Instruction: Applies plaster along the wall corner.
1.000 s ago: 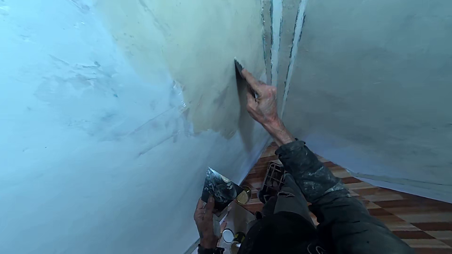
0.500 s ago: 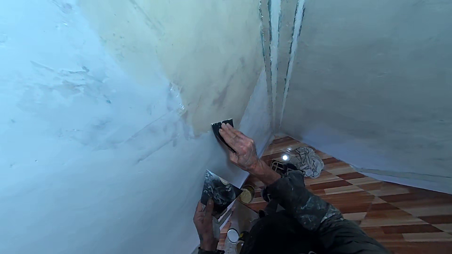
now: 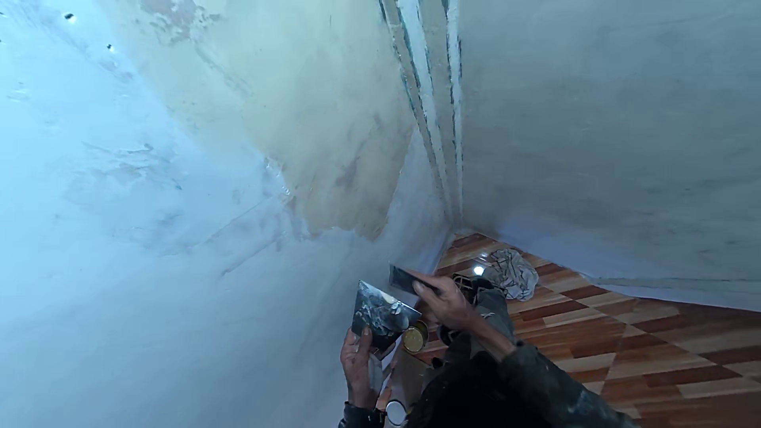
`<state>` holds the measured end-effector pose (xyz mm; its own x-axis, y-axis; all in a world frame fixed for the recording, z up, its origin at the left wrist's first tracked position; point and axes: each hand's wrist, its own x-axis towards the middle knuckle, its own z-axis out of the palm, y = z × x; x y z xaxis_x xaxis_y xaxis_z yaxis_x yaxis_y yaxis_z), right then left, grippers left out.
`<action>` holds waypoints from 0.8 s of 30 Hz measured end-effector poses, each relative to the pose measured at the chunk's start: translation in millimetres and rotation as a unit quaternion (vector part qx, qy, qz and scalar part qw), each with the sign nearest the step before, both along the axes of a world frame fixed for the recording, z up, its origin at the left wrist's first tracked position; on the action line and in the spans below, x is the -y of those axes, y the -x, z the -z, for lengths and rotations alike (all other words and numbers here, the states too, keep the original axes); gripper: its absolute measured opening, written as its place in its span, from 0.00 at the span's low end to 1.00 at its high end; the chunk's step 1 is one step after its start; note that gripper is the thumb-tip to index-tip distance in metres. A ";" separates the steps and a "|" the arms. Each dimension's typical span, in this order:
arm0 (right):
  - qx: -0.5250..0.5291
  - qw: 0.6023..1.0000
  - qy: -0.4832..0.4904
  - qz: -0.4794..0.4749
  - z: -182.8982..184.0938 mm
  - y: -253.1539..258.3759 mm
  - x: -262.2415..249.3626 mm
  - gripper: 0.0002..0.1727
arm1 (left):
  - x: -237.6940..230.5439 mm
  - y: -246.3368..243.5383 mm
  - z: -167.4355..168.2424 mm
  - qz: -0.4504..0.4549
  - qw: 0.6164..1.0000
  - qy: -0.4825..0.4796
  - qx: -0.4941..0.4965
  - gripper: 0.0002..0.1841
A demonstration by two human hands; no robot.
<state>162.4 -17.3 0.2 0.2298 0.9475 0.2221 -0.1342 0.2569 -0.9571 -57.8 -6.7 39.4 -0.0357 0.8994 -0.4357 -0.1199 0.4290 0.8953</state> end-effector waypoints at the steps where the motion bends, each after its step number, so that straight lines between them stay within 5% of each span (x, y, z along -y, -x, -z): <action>1: 0.018 1.000 -0.007 -0.013 1.2 -0.9 8.9 0.21 | -0.6 -9.0 2.6 0.005 1.000 0.011 0.014 0.17; 5: 0.177 0.981 -0.058 -0.058 15.7 -18.3 29.6 0.21 | 2.0 -27.4 24.4 -0.007 1.000 0.026 0.006 0.16; 11: 0.334 0.898 0.087 -0.274 28.0 -94.1 37.2 0.21 | 8.6 -61.4 30.6 -0.089 0.991 0.093 0.038 0.17; 13: 0.326 0.893 0.140 -0.276 37.2 -118.6 31.4 0.20 | 3.1 -77.3 27.2 -0.126 0.986 0.093 0.051 0.17; 16: 0.219 0.940 0.233 -0.122 46.7 -142.1 12.4 0.19 | -2.6 -96.5 32.2 -0.134 0.989 0.064 0.024 0.13; 19: -0.018 0.956 0.293 0.008 55.5 -151.7 -12.3 0.14 | -6.0 -108.3 50.7 -0.103 0.994 0.022 -0.013 0.16; 22: -0.204 0.936 0.283 0.041 56.2 -156.2 -25.1 0.13 | -14.0 -119.3 65.5 -0.067 0.996 -0.029 -0.040 0.26; 24: -0.228 0.937 0.263 0.032 66.9 -156.2 -20.7 0.18 | -17.6 -128.0 72.9 -0.036 0.994 -0.060 -0.079 0.28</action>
<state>318.5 3.4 -66.8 0.2466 0.8797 -0.4065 -0.5603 -0.2128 -0.8005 70.2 10.9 -33.5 -0.1623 0.9374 -0.3082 0.0000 0.3124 0.9500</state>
